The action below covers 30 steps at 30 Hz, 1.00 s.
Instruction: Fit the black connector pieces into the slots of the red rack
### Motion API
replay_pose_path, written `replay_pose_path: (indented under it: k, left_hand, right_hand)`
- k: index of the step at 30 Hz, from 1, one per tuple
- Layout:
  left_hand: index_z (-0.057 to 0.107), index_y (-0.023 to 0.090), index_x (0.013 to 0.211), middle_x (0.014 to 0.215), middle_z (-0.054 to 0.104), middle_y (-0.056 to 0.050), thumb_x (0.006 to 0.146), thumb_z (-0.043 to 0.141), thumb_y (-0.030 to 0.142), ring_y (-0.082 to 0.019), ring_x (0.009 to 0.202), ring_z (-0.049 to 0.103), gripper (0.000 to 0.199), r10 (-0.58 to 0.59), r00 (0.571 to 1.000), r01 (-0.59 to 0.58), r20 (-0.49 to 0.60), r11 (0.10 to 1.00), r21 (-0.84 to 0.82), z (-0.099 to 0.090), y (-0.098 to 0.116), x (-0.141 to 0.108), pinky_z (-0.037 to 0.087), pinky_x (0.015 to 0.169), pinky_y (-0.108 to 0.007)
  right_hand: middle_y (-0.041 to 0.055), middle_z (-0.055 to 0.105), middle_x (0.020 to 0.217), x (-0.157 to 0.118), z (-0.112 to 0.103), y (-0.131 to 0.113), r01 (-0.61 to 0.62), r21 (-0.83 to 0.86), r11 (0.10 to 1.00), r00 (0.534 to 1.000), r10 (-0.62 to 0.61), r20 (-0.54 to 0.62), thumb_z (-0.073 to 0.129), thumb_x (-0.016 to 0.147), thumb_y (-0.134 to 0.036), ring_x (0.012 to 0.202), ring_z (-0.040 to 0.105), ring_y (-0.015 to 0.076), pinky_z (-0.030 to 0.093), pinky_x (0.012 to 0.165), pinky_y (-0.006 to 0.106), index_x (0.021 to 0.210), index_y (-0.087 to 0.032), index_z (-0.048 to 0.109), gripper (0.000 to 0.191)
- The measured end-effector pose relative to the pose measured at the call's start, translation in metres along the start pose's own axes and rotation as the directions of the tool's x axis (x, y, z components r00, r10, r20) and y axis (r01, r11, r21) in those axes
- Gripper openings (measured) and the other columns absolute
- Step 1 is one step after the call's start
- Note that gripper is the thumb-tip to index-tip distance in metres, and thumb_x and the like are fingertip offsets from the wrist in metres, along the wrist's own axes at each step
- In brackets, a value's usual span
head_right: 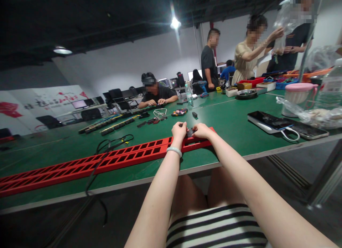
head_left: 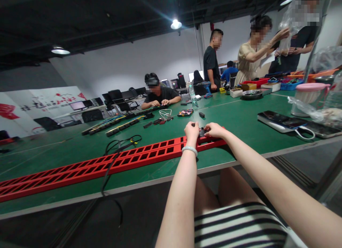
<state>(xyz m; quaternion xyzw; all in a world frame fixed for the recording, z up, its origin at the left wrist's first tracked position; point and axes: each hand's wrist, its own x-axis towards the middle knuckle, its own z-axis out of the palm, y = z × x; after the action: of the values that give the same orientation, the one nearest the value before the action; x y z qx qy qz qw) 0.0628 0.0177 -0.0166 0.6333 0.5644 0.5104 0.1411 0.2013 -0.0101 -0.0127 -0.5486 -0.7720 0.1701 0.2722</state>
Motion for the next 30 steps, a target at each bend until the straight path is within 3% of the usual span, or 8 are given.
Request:
replay_pose_path:
  k: [9,14,19,30]
  left_hand:
    - [0.058,0.017,0.076,0.058,0.062,-0.002,0.075,0.048,0.038,-0.013,0.054,0.059,0.023,-0.012,1.0,0.012,0.016,1.0,-0.004,-0.0019,0.0025,-0.0016,0.043,0.06,-0.023]
    - [0.057,0.016,0.077,0.057,0.061,-0.002,0.075,0.049,0.037,-0.013,0.053,0.059,0.023,-0.001,1.0,0.001,0.017,1.0,-0.003,-0.0038,0.0043,-0.0022,0.043,0.061,-0.022]
    - [0.057,0.017,0.077,0.057,0.061,-0.002,0.075,0.049,0.037,-0.013,0.052,0.059,0.022,-0.001,1.0,0.002,0.022,1.0,-0.009,-0.0038,0.0044,-0.0024,0.043,0.06,-0.022]
    - [0.057,0.018,0.073,0.053,0.059,0.0,0.075,0.05,0.036,-0.013,0.055,0.058,0.019,-0.017,0.999,0.017,0.04,1.0,0.02,-0.0049,0.0079,-0.0035,0.042,0.06,-0.022]
  right_hand:
    - [0.0077,0.065,0.091,-0.0048,-0.0016,-0.0045,0.04,-0.044,0.998,0.999,-0.04,-0.003,0.058,0.066,-0.029,0.079,0.058,0.0172,0.04,0.063,0.019,0.091,-0.013,0.063,0.03]
    - [0.0086,0.066,0.085,-0.0013,-0.0001,-0.0042,0.054,-0.087,0.995,0.998,-0.057,-0.033,0.043,0.077,-0.025,0.078,0.058,0.0168,0.04,0.065,0.02,0.083,-0.013,0.066,0.026]
    - [0.0083,0.065,0.094,0.0023,0.0038,-0.0003,0.064,-0.089,0.994,0.996,-0.068,-0.048,0.046,0.073,-0.016,0.085,0.058,0.0165,0.039,0.072,0.019,0.091,-0.013,0.065,0.026]
    - [0.0084,0.066,0.09,-0.0008,0.0038,-0.0038,0.091,-0.147,0.985,0.994,-0.099,-0.046,0.046,0.072,-0.014,0.081,0.058,0.0179,0.04,0.072,0.021,0.087,-0.014,0.066,0.025]
